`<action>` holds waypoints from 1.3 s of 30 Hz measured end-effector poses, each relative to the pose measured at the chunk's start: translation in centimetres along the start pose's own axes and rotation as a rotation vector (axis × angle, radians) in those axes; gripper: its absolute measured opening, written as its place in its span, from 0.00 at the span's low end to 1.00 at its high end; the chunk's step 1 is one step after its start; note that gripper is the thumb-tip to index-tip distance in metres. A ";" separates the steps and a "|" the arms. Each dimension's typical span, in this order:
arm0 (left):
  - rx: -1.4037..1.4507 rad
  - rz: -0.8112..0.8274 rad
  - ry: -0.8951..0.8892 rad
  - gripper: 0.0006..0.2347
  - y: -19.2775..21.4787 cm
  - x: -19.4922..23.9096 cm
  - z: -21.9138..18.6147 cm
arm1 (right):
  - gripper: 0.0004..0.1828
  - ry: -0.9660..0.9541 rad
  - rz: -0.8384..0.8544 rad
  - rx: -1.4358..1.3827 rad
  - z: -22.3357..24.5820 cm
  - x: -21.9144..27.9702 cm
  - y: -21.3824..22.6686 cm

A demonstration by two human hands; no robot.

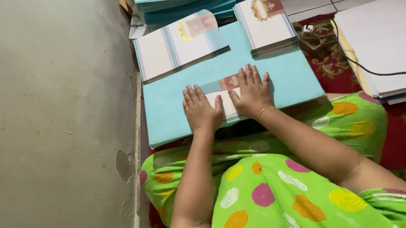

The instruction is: The person presses and smooths folded booklets by hand to ensure they are flat and properly finished.

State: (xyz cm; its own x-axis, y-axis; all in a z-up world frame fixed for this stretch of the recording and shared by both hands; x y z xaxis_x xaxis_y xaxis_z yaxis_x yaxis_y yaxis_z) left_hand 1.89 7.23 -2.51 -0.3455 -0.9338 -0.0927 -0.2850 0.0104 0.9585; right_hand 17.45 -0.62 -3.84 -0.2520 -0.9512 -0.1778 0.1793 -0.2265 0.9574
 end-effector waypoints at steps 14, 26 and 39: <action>0.116 -0.294 -0.642 0.18 3.9 9.6 6.5 | 0.28 0.661 -0.248 -0.274 -0.4 12.4 6.6; -0.001 -0.192 0.082 0.32 2.7 0.7 3.0 | 0.45 -0.046 -0.397 0.065 -6.0 0.8 0.2; -0.007 0.084 -0.024 0.29 0.2 -1.2 -2.9 | 0.34 0.096 -0.026 0.067 1.1 -2.3 -0.9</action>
State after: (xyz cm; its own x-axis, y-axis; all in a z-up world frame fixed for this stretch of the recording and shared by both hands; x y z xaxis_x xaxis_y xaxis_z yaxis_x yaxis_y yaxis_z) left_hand 4.86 7.33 -1.40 -0.3893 -0.9209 -0.0185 -0.2478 0.0853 0.9650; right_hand 16.80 2.05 -4.00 -0.1633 -0.9617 -0.2203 0.1096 -0.2396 0.9647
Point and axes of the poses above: each hand's wrist, its own x-axis away from the middle knuckle, its own y-axis out of the back of the hand, z = x × y, the point moved 8 cm from there along -x, towards the middle knuckle, and after that the axes turned 13 degrees about y, right-handed, at the moved point
